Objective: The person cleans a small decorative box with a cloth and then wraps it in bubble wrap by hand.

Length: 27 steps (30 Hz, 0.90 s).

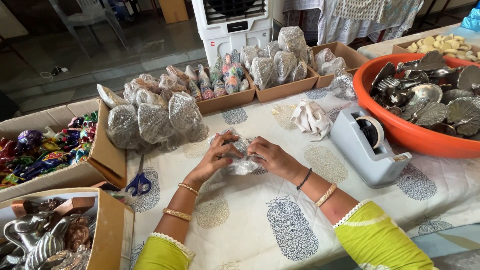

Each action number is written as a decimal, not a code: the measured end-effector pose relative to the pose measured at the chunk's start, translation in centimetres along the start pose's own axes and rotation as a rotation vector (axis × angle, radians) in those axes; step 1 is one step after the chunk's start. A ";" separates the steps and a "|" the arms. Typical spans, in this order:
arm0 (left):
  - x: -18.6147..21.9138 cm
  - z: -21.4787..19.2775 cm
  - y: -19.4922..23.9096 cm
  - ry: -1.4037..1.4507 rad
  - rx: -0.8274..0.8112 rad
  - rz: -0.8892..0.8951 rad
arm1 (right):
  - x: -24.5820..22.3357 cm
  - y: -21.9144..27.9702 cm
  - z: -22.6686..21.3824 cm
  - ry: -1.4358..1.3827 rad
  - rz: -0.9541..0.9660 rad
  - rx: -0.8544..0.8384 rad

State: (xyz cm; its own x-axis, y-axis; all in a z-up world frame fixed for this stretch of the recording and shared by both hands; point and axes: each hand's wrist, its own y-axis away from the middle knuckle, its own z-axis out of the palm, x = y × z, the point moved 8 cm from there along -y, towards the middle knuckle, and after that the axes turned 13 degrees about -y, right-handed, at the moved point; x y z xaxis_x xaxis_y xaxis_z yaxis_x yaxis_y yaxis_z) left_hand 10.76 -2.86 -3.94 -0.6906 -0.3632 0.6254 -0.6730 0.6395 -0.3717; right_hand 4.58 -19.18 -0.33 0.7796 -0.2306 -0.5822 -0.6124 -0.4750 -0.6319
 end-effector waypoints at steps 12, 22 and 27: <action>0.8 0.4 -0.3 -0.168 0.005 0.099 | -1.3 0.0 1.2 0.183 -0.154 -0.078; 1.7 0.7 -0.4 -0.407 0.107 0.093 | -2.4 0.1 1.9 0.148 -0.228 -0.134; 3.0 0.7 -0.1 -0.402 0.166 0.169 | -1.2 0.4 2.2 0.228 -0.191 -0.060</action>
